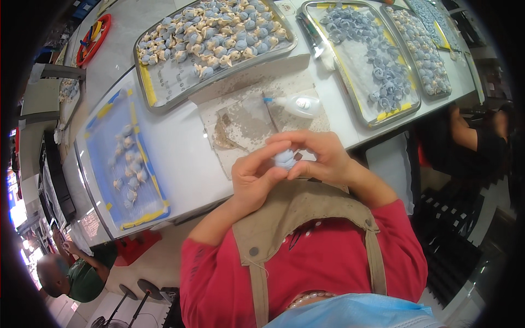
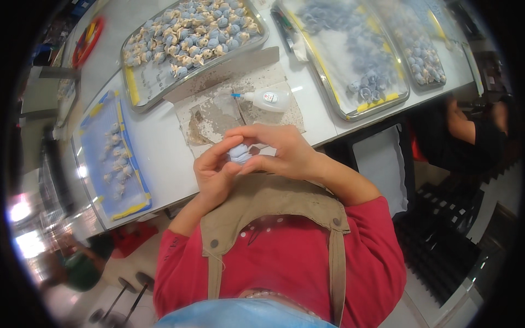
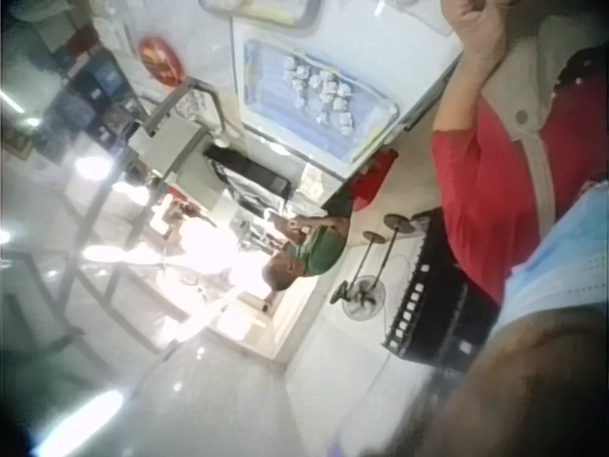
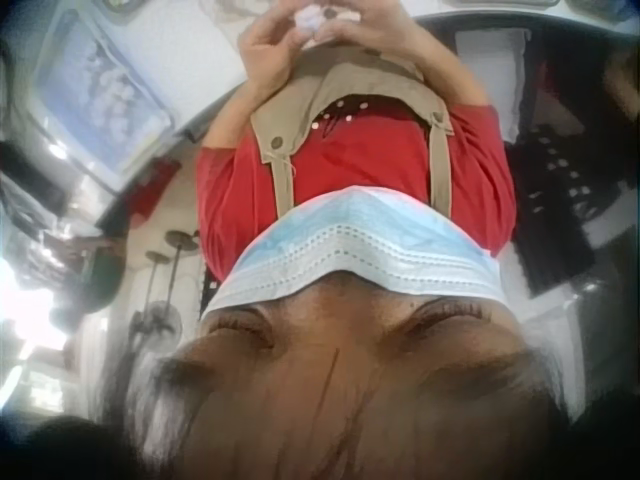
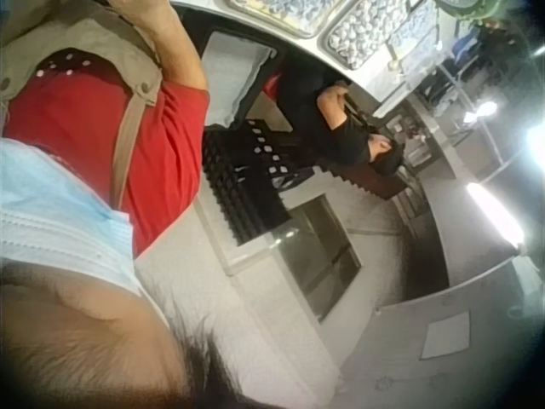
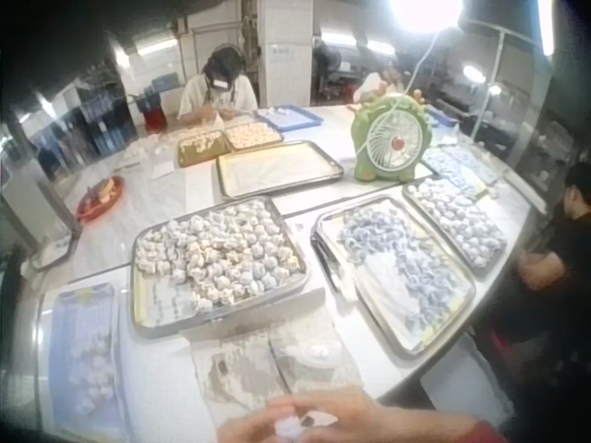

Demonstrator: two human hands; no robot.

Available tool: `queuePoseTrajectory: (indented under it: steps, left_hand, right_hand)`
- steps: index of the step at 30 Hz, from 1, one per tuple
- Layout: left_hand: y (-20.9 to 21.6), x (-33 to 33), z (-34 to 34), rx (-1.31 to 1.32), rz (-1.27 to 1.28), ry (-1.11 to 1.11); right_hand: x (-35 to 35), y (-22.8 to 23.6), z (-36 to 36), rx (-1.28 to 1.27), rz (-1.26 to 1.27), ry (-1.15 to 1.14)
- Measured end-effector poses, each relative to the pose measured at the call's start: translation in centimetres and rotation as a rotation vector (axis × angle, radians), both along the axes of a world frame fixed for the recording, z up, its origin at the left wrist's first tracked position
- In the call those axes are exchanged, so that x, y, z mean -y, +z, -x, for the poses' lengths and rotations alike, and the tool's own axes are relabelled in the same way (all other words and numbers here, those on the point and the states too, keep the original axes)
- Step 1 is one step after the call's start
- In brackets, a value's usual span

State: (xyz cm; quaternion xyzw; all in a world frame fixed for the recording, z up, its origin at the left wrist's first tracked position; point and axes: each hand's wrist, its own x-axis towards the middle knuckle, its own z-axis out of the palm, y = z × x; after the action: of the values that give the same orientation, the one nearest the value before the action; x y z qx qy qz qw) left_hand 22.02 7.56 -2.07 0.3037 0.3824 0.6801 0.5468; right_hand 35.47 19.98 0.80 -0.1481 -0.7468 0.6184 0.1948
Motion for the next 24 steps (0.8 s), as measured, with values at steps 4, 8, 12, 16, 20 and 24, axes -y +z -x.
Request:
queuePoseTrajectory:
  steps: [4,8,12,16,20,24]
  left_hand:
    - [-0.5,-0.1,0.4,-0.118,-0.073,-0.006]
    - [-0.1,0.2,0.4,-0.179,-0.035,0.014]
    - [0.2,-0.2,0.8,-0.196,-0.138,-0.016]
    - [0.0,-0.3,0.7,-0.24,-0.086,-0.005]
    - [0.2,-0.1,0.7,-0.297,-0.098,0.01]
    - [0.6,0.4,1.1,-0.472,-0.102,0.017]
  right_hand:
    - [0.0,-0.7,-0.1,-0.011,-0.107,0.004]
    - [-0.1,-0.5,-0.2,-0.026,-0.149,0.015]
    - [-0.1,-0.6,0.2,-0.071,0.098,0.069]
    - [0.4,-1.2,0.2,-0.098,0.331,0.094]
    - [0.3,-1.5,0.1,-0.113,0.287,0.112]
    - [0.4,-1.1,0.2,-0.096,0.273,0.141]
